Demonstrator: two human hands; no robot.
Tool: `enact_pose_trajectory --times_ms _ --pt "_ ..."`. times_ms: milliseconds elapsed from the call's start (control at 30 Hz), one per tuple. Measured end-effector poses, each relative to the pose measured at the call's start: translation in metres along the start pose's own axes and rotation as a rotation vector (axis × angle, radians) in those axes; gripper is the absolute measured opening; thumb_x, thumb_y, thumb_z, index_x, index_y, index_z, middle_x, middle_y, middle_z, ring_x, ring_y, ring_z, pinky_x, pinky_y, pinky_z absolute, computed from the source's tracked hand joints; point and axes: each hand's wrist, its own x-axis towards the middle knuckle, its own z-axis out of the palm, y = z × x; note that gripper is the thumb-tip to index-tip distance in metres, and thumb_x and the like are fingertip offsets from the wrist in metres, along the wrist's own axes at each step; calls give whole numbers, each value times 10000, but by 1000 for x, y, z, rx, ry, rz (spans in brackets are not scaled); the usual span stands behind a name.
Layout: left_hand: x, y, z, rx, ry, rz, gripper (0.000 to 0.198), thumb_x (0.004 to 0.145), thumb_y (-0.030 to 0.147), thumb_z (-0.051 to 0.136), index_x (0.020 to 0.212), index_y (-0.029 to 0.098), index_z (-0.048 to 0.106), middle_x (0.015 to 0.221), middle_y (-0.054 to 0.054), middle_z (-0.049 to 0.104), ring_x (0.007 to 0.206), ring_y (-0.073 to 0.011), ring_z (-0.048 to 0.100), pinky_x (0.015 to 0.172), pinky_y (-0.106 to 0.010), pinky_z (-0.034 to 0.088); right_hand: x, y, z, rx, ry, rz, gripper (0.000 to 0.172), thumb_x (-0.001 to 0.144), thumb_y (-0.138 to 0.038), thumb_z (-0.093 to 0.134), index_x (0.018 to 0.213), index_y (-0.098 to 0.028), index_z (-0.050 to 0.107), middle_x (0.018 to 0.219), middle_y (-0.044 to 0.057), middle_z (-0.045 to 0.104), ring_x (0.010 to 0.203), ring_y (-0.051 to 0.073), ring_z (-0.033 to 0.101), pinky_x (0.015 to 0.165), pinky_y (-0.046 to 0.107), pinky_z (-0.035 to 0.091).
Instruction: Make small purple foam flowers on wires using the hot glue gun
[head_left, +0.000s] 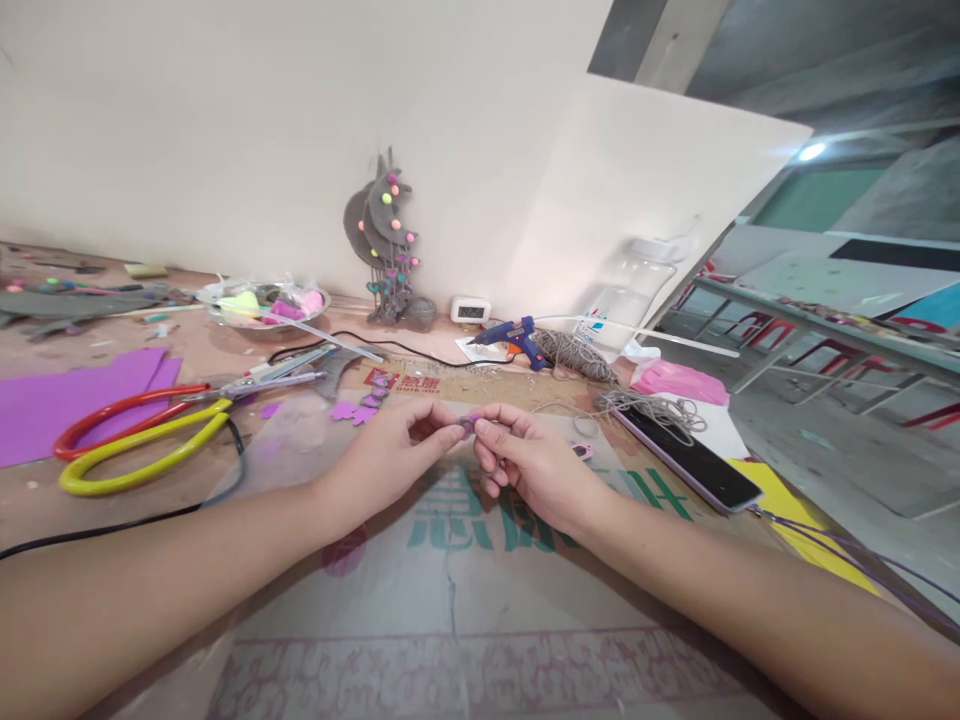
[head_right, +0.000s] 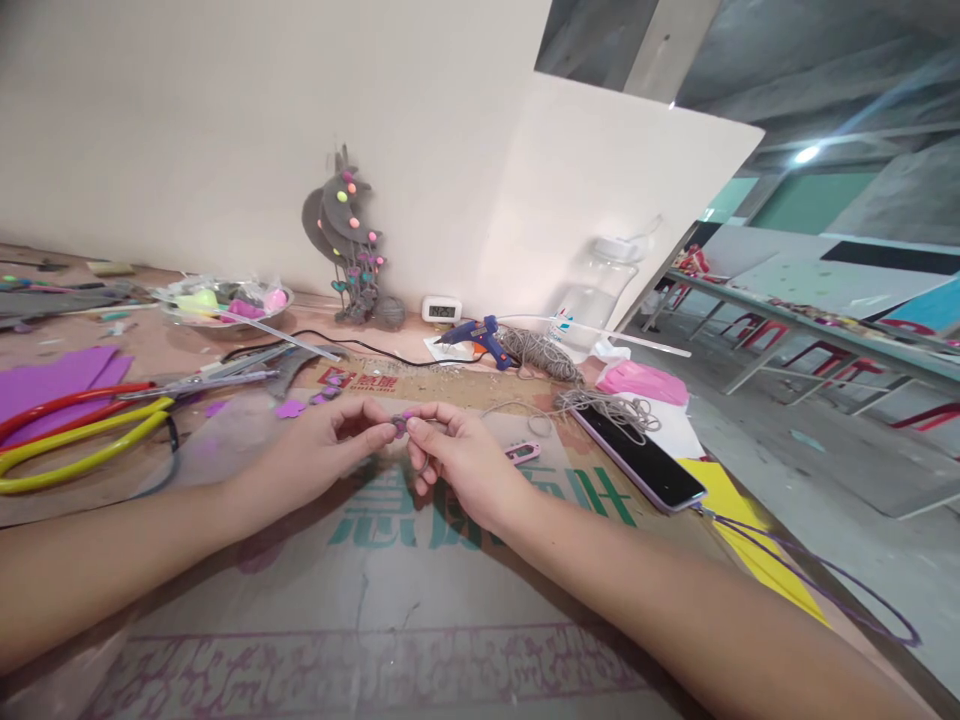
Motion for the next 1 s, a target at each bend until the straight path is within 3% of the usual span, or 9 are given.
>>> enact_pose_trajectory --times_ms 233,400,567,833,1000 --pt "0 1 0 -5 -34 18 146 829 254 521 752 162 604 747 -4 637 730 -140 578 684 -244 441 1 1 -1 -18 -39 7 225 775 -336 647 878 -189 512 487 -87 504 357 56 407 356 184 360" --pt "0 -1 1 -47 -65 5 134 830 260 522 794 162 605 789 -14 655 755 -146 598 707 -256 460 1 1 -1 -58 15 -1 241 761 -356 648 846 -186 500 482 -91 493 352 55 402 353 187 385" --pt "-2 1 2 -52 -8 -51 198 821 303 536 928 149 600 874 -43 659 808 -161 606 716 -271 472 2 1 -1 -176 80 -40 241 767 -366 640 826 -183 496 479 -94 488 341 44 405 343 166 378" --pt "-1 3 1 17 19 -35 129 814 251 511 800 168 608 771 -10 657 738 -148 597 673 -252 463 0 0 1 -260 53 -60 257 757 -369 646 859 -189 495 508 -96 487 363 47 431 370 174 369" --pt "0 -2 0 13 56 -66 155 818 284 514 820 162 611 779 -9 651 709 -143 585 631 -240 441 0 2 1 -171 19 -61 258 793 -382 604 931 -185 510 514 -88 489 380 53 420 386 186 363"
